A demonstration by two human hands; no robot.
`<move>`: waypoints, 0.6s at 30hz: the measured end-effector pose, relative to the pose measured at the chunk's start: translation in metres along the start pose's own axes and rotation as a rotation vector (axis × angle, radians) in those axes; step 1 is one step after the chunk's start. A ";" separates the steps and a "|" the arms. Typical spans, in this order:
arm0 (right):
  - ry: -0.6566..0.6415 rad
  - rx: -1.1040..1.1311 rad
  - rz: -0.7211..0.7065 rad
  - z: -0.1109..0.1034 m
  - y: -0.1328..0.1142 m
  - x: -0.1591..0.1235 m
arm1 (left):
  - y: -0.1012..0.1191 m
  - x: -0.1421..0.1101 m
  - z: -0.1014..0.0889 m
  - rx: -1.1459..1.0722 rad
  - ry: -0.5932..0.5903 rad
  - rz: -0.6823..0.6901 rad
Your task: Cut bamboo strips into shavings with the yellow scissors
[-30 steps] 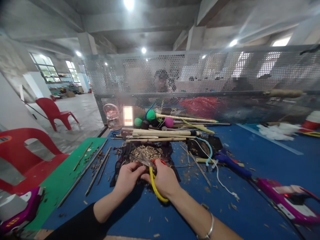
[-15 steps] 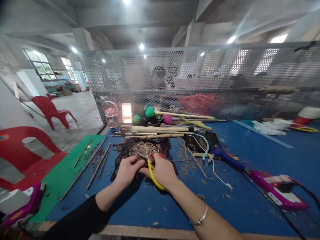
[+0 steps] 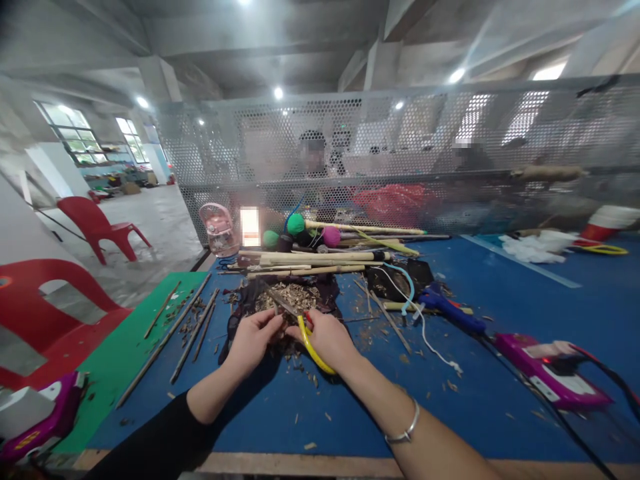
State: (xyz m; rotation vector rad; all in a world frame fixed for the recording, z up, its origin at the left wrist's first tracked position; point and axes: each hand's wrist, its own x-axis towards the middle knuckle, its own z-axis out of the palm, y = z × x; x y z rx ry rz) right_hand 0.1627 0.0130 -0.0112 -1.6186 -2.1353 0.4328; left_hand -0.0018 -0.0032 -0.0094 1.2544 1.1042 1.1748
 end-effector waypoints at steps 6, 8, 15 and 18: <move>0.036 0.026 -0.013 -0.005 -0.004 -0.004 | 0.001 0.003 0.004 -0.154 0.025 -0.138; 0.030 0.075 -0.087 -0.003 -0.005 -0.006 | -0.001 0.003 0.005 -0.153 0.013 -0.131; 0.109 -0.010 -0.148 0.000 -0.007 -0.008 | -0.005 0.000 0.009 -0.067 -0.036 -0.043; 0.141 -0.039 -0.176 0.002 -0.008 -0.007 | -0.006 -0.003 0.011 -0.012 -0.012 -0.001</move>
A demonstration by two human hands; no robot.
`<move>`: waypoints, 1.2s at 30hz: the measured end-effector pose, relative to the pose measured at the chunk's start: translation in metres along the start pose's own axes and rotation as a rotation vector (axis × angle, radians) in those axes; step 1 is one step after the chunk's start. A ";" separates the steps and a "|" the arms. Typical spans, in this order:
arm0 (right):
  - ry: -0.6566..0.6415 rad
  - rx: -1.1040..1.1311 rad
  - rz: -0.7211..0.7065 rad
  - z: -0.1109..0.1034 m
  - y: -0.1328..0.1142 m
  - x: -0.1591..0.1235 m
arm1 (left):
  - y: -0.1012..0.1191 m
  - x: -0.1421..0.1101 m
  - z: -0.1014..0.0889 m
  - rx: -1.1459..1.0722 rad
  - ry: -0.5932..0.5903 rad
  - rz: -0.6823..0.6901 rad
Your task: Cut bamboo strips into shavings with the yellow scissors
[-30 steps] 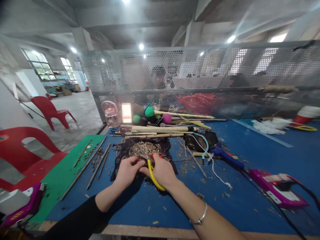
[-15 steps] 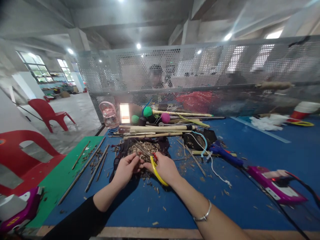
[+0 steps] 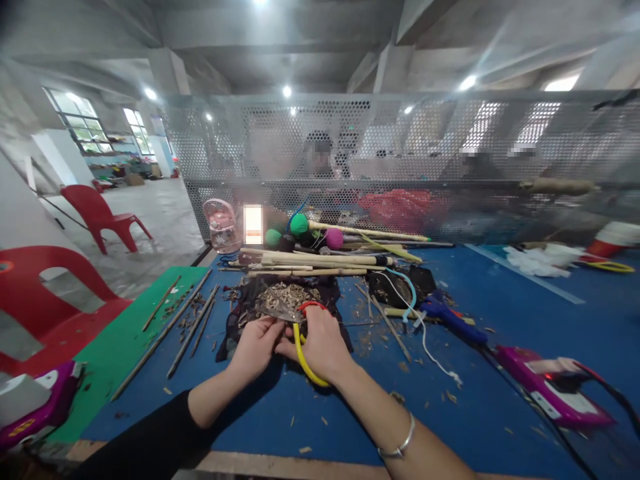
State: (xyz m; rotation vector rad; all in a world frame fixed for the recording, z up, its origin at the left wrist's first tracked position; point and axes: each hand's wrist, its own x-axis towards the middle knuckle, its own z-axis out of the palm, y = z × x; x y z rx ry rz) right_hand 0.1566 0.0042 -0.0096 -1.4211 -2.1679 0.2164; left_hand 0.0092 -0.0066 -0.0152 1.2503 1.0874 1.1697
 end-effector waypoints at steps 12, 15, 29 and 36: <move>-0.166 -0.012 0.132 0.005 0.002 0.004 | -0.001 -0.005 -0.001 0.290 0.128 0.165; -0.182 0.027 0.134 0.006 0.006 0.003 | -0.003 -0.005 -0.001 0.230 0.075 0.110; -0.106 0.016 0.105 0.002 0.000 0.001 | -0.006 -0.001 -0.004 0.273 0.009 0.075; -0.192 -0.049 0.173 0.000 0.001 0.002 | -0.009 -0.002 -0.004 0.318 0.004 0.087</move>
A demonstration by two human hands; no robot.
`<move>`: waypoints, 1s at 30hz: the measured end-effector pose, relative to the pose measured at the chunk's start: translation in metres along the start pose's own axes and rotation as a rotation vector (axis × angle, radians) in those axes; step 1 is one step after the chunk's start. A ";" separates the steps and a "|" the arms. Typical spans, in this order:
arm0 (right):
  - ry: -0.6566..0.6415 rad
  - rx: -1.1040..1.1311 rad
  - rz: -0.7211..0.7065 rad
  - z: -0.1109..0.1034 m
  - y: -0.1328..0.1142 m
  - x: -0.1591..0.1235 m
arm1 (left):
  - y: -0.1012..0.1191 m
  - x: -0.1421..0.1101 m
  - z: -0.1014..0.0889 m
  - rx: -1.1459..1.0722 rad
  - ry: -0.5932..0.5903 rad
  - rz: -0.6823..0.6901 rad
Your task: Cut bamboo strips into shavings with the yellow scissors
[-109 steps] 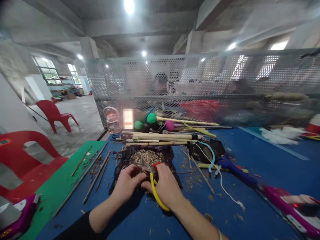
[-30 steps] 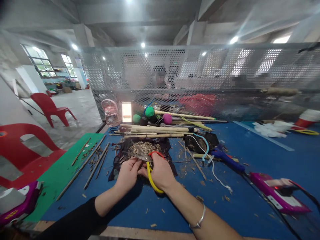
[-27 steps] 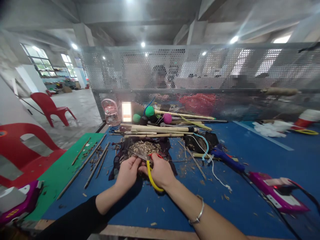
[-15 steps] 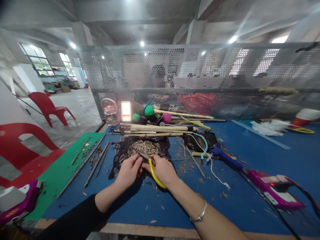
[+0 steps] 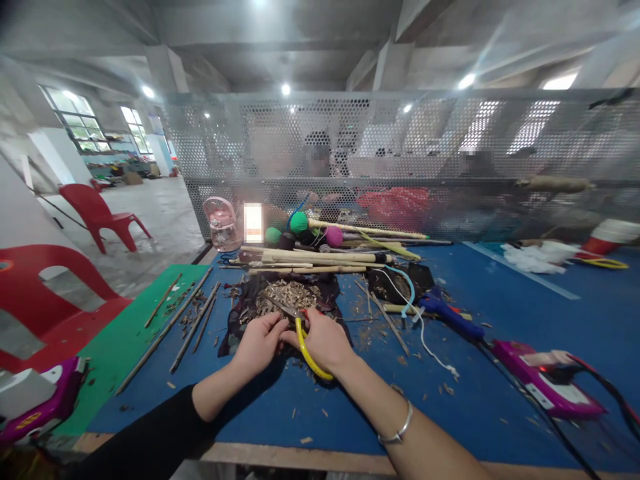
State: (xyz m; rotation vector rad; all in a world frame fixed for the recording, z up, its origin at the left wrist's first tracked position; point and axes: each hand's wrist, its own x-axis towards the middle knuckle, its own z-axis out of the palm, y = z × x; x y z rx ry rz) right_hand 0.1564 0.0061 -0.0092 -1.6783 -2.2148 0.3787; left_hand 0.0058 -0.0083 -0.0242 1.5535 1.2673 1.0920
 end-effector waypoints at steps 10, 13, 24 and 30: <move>0.032 0.031 0.020 0.002 0.007 0.005 | 0.001 0.006 -0.006 -0.083 -0.010 0.026; 0.114 0.075 0.036 0.001 0.010 0.009 | 0.002 0.010 -0.006 -0.311 0.017 -0.079; 0.158 0.124 -0.020 -0.005 0.004 0.002 | 0.011 0.010 -0.006 -0.554 0.042 -0.214; 0.125 0.101 -0.089 -0.001 0.002 -0.001 | 0.009 0.010 -0.003 -0.513 0.043 -0.165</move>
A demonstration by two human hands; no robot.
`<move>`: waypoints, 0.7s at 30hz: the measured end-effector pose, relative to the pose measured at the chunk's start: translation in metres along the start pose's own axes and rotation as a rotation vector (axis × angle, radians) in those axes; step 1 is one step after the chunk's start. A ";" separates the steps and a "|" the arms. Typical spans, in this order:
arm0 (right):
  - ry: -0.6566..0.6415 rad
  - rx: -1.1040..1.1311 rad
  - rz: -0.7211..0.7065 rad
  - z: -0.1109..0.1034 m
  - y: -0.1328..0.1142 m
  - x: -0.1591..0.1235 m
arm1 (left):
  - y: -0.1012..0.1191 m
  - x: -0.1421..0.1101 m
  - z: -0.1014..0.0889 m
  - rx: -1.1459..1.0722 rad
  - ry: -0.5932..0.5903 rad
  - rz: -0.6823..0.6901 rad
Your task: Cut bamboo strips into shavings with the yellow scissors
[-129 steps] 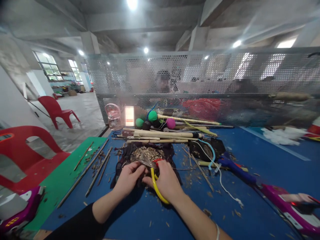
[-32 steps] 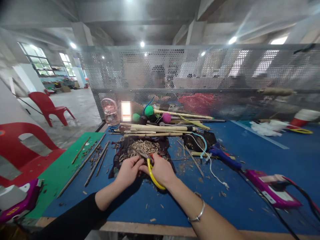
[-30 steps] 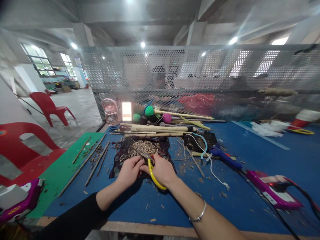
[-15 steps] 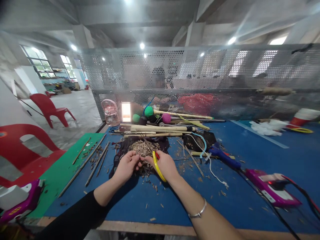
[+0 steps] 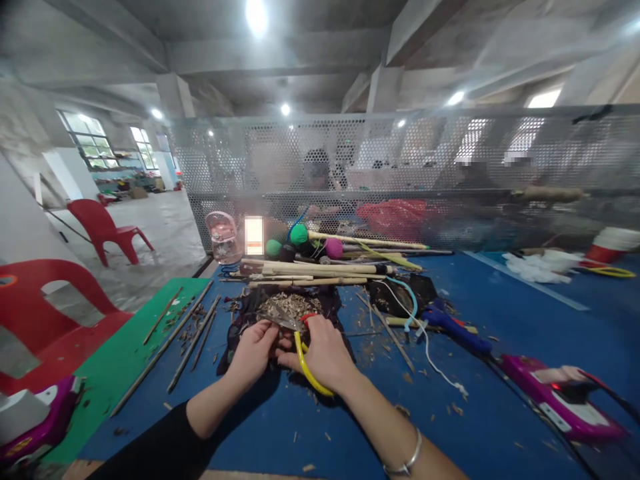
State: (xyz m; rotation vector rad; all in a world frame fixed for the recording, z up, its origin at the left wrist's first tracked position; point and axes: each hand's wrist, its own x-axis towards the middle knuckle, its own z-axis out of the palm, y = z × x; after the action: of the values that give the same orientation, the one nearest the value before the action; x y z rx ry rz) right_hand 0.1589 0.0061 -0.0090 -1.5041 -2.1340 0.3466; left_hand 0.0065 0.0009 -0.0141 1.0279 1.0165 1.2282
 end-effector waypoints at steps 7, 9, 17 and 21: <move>0.041 -0.050 -0.057 0.001 -0.003 -0.001 | -0.003 -0.004 0.000 0.224 -0.005 0.075; 0.092 -0.064 -0.084 0.001 -0.004 0.000 | 0.000 -0.007 0.001 0.263 -0.005 0.106; 0.024 -0.069 0.001 0.004 -0.007 0.003 | 0.005 -0.011 0.002 0.340 0.004 0.247; -0.049 -0.133 0.021 0.003 -0.003 0.005 | -0.006 -0.004 -0.004 0.411 0.050 0.218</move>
State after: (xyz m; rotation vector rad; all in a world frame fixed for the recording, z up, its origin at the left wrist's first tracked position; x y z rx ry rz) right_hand 0.1533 0.0097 -0.0083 -1.6082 -2.2195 0.2551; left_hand 0.0040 -0.0030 -0.0205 1.4635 1.2532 1.2517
